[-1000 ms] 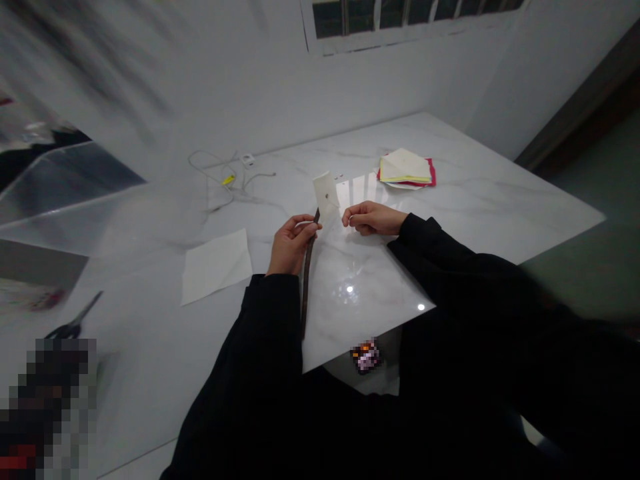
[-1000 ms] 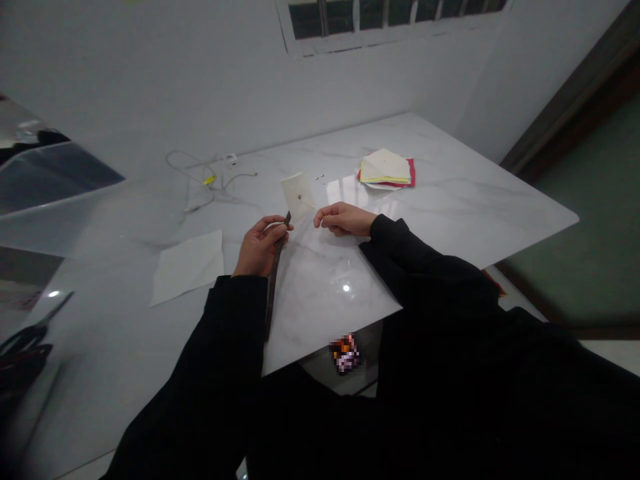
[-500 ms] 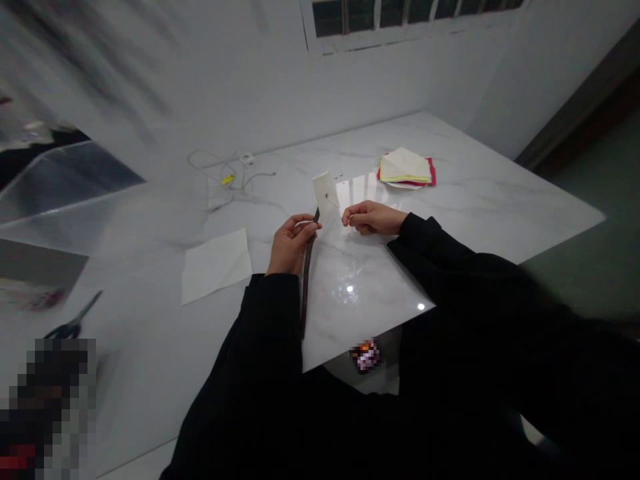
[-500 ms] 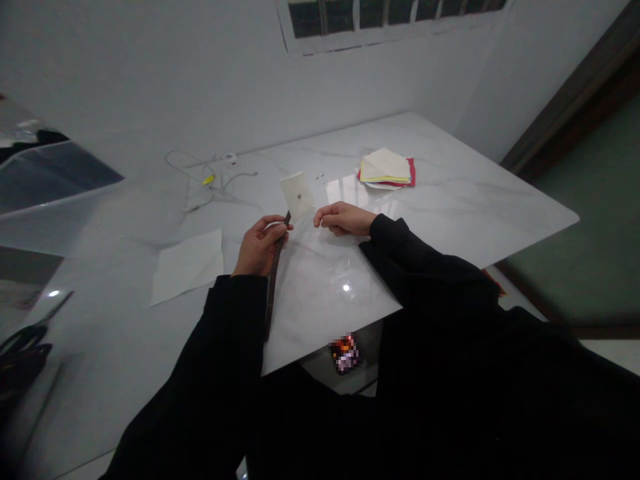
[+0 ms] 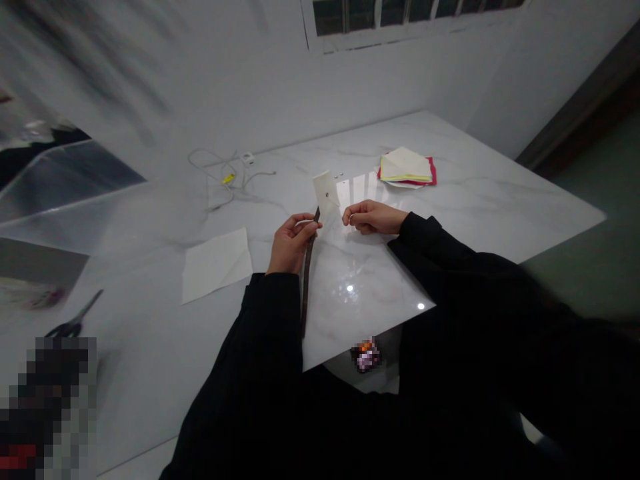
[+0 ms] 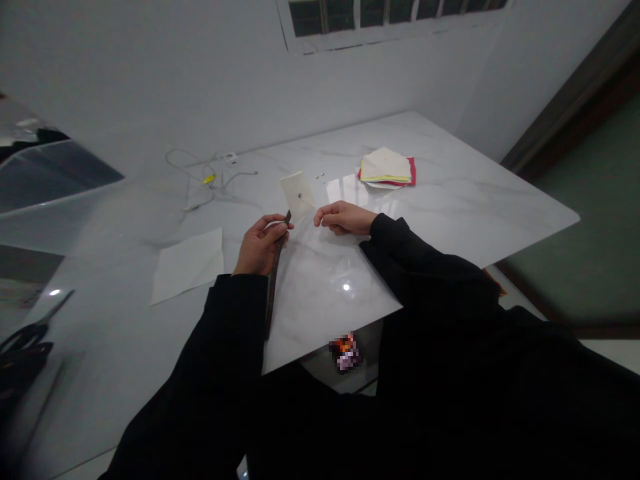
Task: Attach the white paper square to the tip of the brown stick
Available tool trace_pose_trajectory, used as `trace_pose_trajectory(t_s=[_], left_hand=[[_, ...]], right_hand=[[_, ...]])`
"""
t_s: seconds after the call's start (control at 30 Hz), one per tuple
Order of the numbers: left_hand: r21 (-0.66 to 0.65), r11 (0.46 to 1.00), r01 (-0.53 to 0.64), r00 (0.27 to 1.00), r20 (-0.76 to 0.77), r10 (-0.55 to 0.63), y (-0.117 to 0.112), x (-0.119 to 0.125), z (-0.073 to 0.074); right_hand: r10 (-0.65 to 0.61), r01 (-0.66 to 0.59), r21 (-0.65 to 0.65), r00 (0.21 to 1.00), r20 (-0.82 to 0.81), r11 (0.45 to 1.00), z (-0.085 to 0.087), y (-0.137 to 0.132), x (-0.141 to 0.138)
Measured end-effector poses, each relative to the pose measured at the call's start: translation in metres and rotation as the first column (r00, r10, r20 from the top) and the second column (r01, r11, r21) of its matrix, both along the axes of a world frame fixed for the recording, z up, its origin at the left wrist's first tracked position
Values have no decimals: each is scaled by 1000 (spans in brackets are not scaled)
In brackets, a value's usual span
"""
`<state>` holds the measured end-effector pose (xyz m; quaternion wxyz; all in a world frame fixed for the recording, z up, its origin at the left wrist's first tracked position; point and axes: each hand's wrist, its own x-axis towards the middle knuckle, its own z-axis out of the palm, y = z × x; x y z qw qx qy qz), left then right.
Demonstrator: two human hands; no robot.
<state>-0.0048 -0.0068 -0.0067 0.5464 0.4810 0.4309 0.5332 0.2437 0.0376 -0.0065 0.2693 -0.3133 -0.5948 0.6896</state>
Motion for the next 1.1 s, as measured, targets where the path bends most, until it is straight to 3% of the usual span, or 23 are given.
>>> trace_pose_trajectory(t_s=[1.1], left_hand=[[-4,1000,6,1000,7,-6,0,0,0]], right_hand=[[9,-9,10,1000,12,1000,0,0,0]])
